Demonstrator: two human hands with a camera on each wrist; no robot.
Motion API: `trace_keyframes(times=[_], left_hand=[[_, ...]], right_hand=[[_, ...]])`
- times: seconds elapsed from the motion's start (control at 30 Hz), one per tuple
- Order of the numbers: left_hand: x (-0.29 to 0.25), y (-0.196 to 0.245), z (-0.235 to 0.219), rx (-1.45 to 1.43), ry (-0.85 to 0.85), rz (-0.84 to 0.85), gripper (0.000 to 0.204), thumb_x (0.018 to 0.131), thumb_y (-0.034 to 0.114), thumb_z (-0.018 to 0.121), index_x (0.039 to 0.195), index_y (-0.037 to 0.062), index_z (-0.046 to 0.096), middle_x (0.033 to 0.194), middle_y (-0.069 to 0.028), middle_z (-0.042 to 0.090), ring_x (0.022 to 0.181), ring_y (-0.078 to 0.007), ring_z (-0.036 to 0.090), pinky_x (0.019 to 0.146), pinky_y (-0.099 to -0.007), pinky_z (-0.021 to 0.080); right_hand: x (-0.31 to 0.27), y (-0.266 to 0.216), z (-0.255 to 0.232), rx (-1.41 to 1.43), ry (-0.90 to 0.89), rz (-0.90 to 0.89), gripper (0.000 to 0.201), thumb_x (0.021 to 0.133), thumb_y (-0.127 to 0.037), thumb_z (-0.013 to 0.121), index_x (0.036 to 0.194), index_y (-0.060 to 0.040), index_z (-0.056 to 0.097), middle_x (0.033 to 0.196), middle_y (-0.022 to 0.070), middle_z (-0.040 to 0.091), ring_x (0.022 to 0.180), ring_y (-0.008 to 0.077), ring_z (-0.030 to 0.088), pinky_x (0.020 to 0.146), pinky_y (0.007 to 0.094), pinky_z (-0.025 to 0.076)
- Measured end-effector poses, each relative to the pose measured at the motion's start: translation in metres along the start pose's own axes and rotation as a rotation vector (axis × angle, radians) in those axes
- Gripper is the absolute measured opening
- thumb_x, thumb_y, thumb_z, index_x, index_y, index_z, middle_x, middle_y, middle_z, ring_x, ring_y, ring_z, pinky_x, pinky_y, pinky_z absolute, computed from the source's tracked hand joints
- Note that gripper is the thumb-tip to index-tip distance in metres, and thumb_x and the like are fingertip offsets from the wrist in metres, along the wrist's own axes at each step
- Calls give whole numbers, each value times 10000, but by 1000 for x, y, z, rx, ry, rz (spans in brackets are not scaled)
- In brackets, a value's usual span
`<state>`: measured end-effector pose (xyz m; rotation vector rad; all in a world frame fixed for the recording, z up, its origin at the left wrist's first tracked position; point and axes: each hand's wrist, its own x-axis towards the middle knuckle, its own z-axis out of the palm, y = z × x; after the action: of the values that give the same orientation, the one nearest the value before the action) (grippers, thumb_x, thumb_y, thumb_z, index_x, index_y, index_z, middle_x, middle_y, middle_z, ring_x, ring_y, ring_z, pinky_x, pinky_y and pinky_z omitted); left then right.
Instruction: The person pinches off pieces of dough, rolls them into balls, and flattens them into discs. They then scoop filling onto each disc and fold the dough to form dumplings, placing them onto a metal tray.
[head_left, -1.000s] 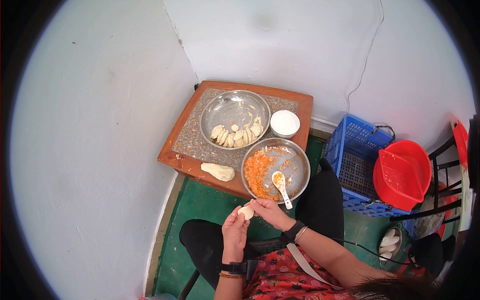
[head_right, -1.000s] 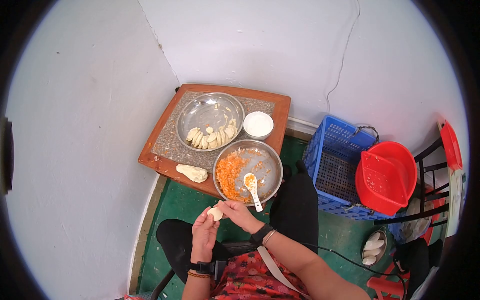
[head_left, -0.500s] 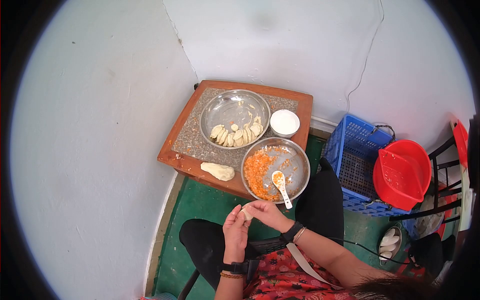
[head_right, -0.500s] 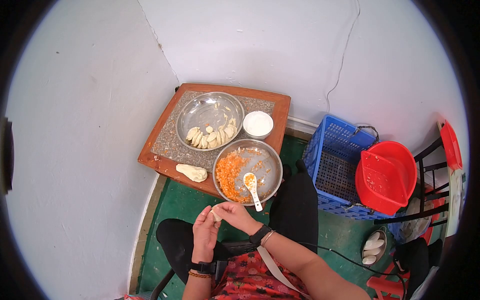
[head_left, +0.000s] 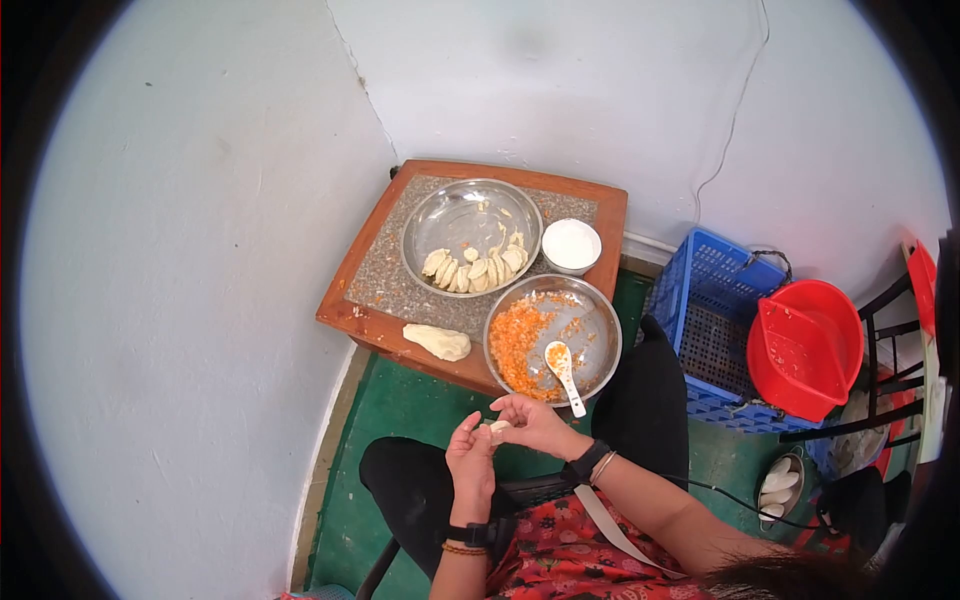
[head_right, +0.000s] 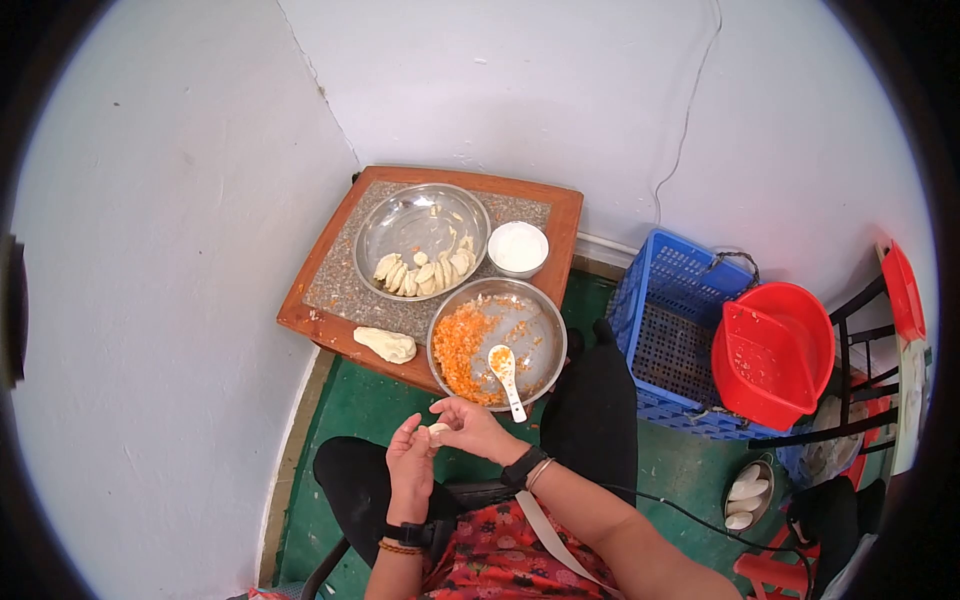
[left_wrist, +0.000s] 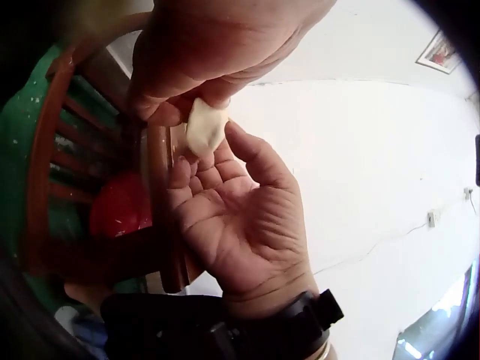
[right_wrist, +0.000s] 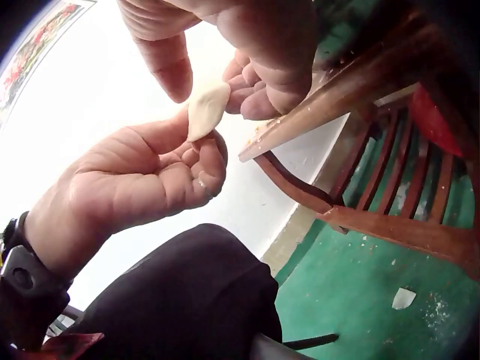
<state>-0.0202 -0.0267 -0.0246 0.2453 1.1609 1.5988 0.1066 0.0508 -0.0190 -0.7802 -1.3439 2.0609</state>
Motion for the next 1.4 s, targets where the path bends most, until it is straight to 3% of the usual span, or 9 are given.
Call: trace_keyframes(times=[0.27, 0.37, 0.47, 0.57, 0.67, 0.97, 1.1, 1.2, 1.4], left_hand=[[3, -3, 3, -115, 98, 45, 228, 918, 131, 526, 1121, 28, 510, 954, -75, 593, 814, -157, 592, 697, -277, 483], [3, 2, 3, -176, 100, -11, 239, 930, 192, 511, 1110, 35, 515, 938, -69, 601, 809, -151, 594, 676, -270, 471], [0, 14, 3, -299, -6, -143, 255, 931, 226, 511, 1105, 39, 516, 940, -66, 609, 806, -141, 595, 669, -258, 464], [-3, 15, 10, -90, 26, -122, 231, 916, 210, 541, 1060, 30, 539, 940, -67, 619, 792, -136, 594, 657, -250, 466], [1, 3, -1, -56, -47, -124, 181, 902, 185, 564, 996, 31, 571, 922, -65, 630, 770, -129, 593, 639, -239, 466], [1, 0, 3, -85, 15, -52, 154, 904, 190, 561, 925, 40, 588, 881, -48, 639, 723, -108, 581, 607, -224, 453], [0, 1, 4, -67, 21, -44, 178, 916, 220, 541, 955, 50, 575, 903, -50, 637, 729, -105, 580, 609, -221, 450], [-1, 5, 9, -103, 16, -43, 198, 924, 238, 524, 996, 56, 557, 930, -52, 631, 750, -110, 578, 621, -227, 451], [-2, 8, 7, -203, -30, -117, 259, 932, 264, 505, 1072, 47, 528, 984, -66, 616, 817, -126, 573, 679, -245, 454]], right_hand=[[0, 2, 2, 42, 55, 72, 257, 860, -112, 612, 1086, 4, 571, 955, 31, 618, 845, 77, 577, 758, 219, 475], [0, -1, 0, 57, 64, 66, 225, 884, -130, 583, 1064, 4, 597, 953, 29, 629, 845, 70, 577, 761, 215, 474], [-1, -7, 0, 45, 53, 76, 233, 900, -141, 562, 1081, 2, 595, 950, 22, 629, 842, 62, 571, 756, 206, 470], [0, -5, 2, 102, 47, 66, 241, 907, -152, 554, 1091, 0, 593, 951, 16, 628, 840, 58, 568, 757, 202, 467], [-1, -5, 3, 170, 64, 86, 238, 901, -144, 563, 1085, 4, 597, 960, 25, 630, 854, 63, 572, 762, 204, 469], [-1, 0, 3, 91, 106, 55, 245, 857, -102, 619, 1065, 26, 599, 956, 54, 641, 847, 82, 597, 749, 206, 480], [-1, -2, 2, 59, 104, 65, 258, 860, -100, 614, 1082, 28, 589, 963, 56, 633, 852, 79, 590, 758, 213, 478], [1, -3, 3, 300, 79, 87, 325, 855, -94, 618, 1150, 21, 545, 980, 50, 620, 874, 79, 582, 772, 217, 474], [1, 3, 1, 142, 52, 18, 374, 852, -38, 598, 1207, -2, 488, 1015, 49, 610, 924, 99, 587, 819, 229, 477]])
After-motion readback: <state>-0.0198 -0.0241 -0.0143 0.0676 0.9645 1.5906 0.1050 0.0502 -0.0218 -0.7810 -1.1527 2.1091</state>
